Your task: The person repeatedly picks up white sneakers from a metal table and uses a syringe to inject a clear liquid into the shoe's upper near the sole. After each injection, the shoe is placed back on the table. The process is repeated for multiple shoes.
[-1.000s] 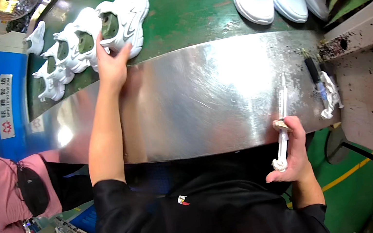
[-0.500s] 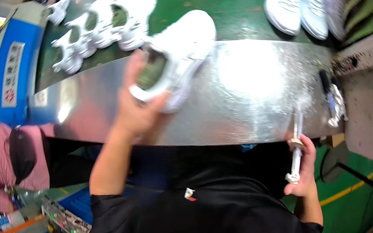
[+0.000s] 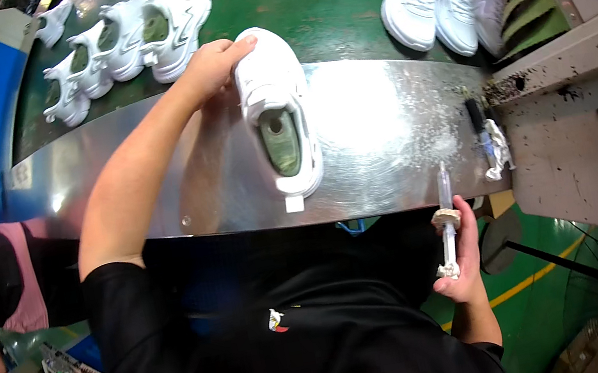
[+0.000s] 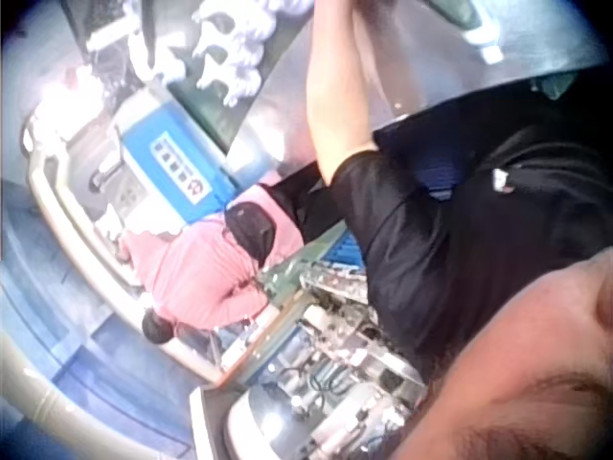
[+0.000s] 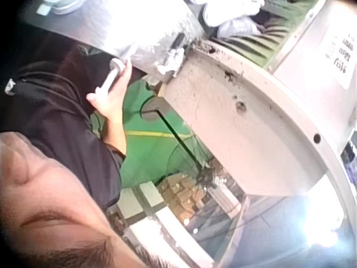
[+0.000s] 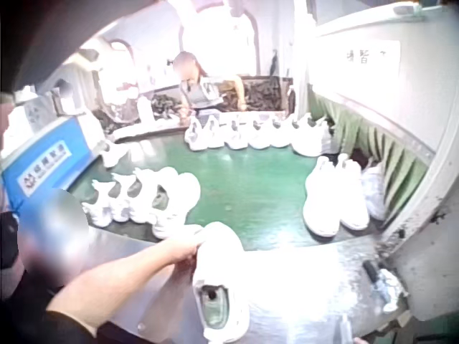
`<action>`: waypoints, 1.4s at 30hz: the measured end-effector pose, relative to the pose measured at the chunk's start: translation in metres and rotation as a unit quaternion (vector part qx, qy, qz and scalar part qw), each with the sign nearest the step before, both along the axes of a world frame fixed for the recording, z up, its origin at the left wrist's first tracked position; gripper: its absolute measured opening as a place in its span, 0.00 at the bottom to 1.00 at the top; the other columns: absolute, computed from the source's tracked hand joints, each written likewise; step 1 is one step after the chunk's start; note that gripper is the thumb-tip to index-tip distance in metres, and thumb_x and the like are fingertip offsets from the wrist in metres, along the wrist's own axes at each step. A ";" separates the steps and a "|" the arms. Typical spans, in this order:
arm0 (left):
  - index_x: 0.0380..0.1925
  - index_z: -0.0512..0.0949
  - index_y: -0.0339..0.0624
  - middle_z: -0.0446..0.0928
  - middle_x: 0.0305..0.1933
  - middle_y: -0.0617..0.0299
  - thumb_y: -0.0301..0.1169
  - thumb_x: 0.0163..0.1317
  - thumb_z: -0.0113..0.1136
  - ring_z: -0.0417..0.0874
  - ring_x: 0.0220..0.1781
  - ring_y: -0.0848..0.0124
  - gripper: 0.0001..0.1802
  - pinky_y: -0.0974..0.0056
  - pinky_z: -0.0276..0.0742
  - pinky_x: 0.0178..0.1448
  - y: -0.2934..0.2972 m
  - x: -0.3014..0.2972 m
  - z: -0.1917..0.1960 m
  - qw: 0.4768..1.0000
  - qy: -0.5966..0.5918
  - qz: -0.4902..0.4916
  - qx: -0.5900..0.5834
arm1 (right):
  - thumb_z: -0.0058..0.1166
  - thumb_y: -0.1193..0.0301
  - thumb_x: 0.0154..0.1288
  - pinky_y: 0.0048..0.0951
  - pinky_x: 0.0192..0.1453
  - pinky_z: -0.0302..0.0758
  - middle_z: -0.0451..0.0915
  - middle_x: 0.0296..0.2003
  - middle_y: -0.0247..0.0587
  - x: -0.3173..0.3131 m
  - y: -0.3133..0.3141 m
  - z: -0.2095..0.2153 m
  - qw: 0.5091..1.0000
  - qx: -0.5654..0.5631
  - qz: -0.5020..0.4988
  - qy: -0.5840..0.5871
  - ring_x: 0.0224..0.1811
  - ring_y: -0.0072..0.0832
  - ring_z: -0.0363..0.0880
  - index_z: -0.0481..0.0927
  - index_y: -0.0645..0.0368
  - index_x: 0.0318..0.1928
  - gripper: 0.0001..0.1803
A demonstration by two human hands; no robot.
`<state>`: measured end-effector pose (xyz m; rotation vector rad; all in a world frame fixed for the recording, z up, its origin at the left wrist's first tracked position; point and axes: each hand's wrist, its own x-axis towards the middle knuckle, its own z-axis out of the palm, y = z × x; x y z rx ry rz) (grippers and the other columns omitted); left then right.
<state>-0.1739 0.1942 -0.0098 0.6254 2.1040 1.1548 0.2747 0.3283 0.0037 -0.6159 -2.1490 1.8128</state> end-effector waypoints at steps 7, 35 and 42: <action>0.51 0.66 0.29 0.77 0.41 0.52 0.36 0.55 0.60 0.81 0.40 0.68 0.27 0.64 0.79 0.47 0.014 0.060 0.024 0.910 -0.232 0.002 0.344 | 0.65 0.28 0.19 0.27 0.48 0.63 0.67 0.52 0.47 -0.029 -0.003 0.025 0.980 -0.147 0.002 0.133 0.47 0.29 0.67 0.54 0.60 0.64 0.72; 0.51 0.71 0.38 0.77 0.49 0.56 0.24 0.32 0.76 0.78 0.52 0.67 0.39 0.62 0.73 0.56 -0.056 0.114 0.043 0.797 -0.296 -0.098 0.518 | 0.56 0.30 0.43 0.34 0.35 0.64 0.75 0.37 0.55 -0.157 -0.033 0.116 0.873 -0.325 0.260 0.254 0.35 0.37 0.69 0.64 0.58 0.56 0.51; 0.51 0.71 0.38 0.76 0.48 0.57 0.26 0.33 0.76 0.77 0.52 0.69 0.39 0.63 0.72 0.56 -0.057 0.112 0.046 0.809 -0.283 -0.091 0.507 | 0.58 0.31 0.43 0.32 0.35 0.63 0.75 0.39 0.54 -0.157 -0.034 0.124 0.882 -0.325 0.240 0.240 0.37 0.37 0.68 0.65 0.58 0.56 0.50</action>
